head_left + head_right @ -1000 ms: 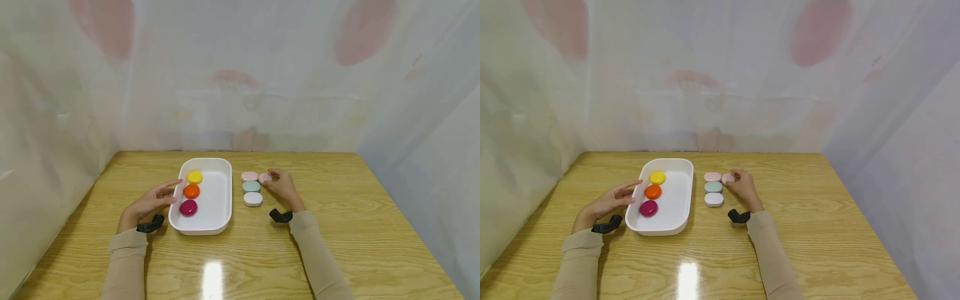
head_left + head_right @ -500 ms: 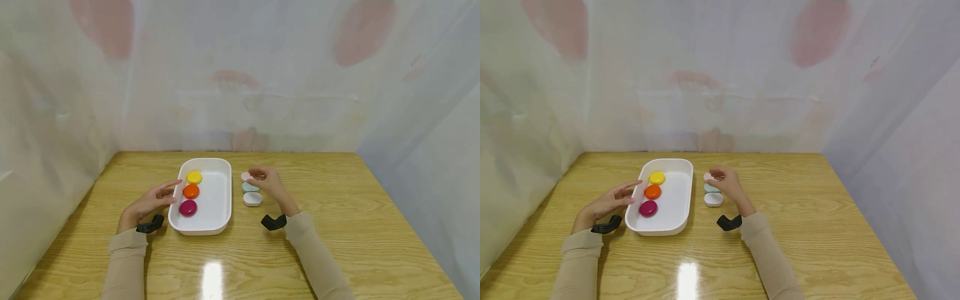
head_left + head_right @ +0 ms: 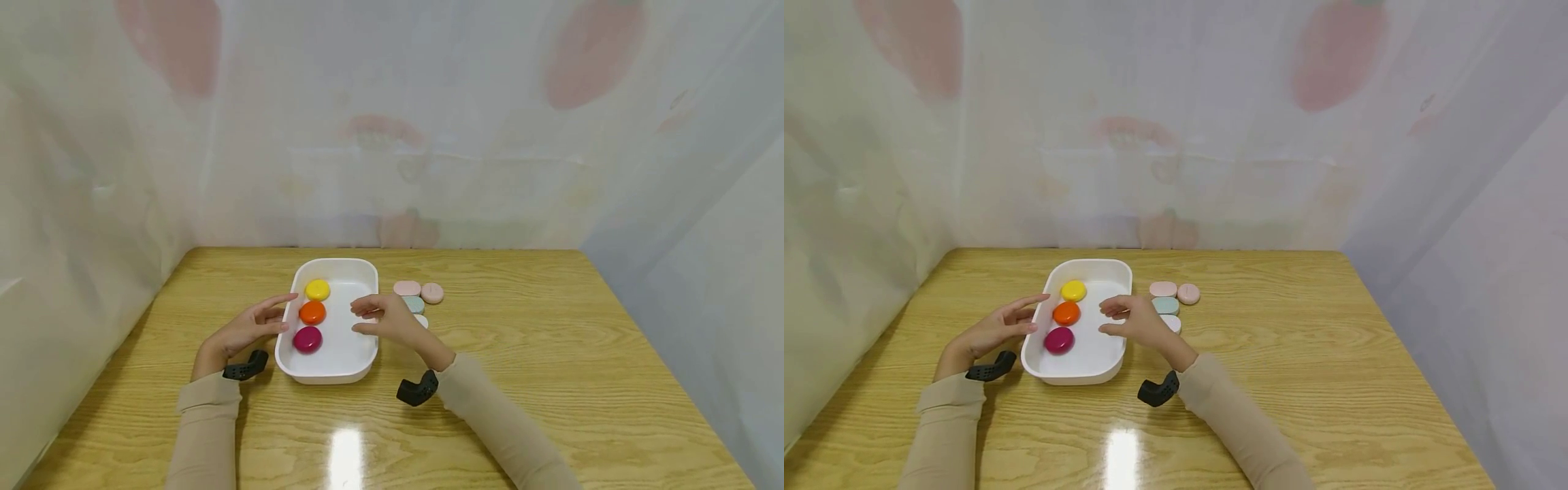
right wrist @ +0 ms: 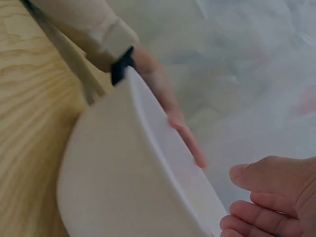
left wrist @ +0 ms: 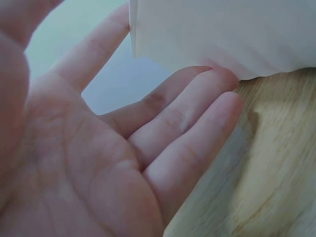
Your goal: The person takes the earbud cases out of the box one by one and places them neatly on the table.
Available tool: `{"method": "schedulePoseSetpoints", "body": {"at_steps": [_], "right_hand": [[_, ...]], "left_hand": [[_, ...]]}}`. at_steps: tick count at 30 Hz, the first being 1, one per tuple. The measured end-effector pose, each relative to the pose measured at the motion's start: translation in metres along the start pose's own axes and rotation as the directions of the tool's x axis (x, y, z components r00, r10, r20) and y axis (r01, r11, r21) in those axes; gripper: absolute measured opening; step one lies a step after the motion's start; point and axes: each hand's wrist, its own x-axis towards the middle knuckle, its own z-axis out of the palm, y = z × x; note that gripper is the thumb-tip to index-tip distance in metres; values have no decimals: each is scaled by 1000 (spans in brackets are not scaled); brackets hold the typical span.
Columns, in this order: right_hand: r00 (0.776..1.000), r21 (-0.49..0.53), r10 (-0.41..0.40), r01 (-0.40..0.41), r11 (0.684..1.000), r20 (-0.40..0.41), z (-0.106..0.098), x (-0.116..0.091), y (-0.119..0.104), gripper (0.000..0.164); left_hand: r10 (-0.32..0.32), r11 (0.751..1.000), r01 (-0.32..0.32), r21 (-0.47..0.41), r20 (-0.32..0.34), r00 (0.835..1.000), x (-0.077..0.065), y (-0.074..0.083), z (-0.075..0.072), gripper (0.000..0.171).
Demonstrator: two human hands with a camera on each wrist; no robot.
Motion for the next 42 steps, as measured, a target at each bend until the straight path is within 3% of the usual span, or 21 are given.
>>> {"method": "schedulePoseSetpoints", "body": {"at_steps": [6, 17, 25, 30, 36, 42], "right_hand": [[993, -73, -31, 40, 997, 115, 23, 9, -7, 38], [987, -170, 27, 1, 985, 158, 52, 31, -18, 33], [987, -337, 119, -75, 939, 110, 65, 42, -17, 36], [981, -404, 150, -89, 910, 122, 70, 49, -16, 39], [977, -440, 152, -71, 895, 150, 75, 55, -14, 43], [971, -523, 135, -13, 852, 196, 80, 59, -9, 47]], "left_hand": [[-3, 1000, 3, -7, -1, 1000, 2, 0, 1, 66], [14, 1000, -14, -11, 2, 1000, 4, -2, 1, 66], [50, 997, -48, -58, 43, 998, 4, -4, 1, 67], [58, 997, -56, -55, 42, 997, 4, -3, 0, 66], [47, 998, -46, -44, 38, 998, 1, -2, -1, 66], [53, 998, -53, -23, 24, 998, 1, -4, -2, 66]]}}
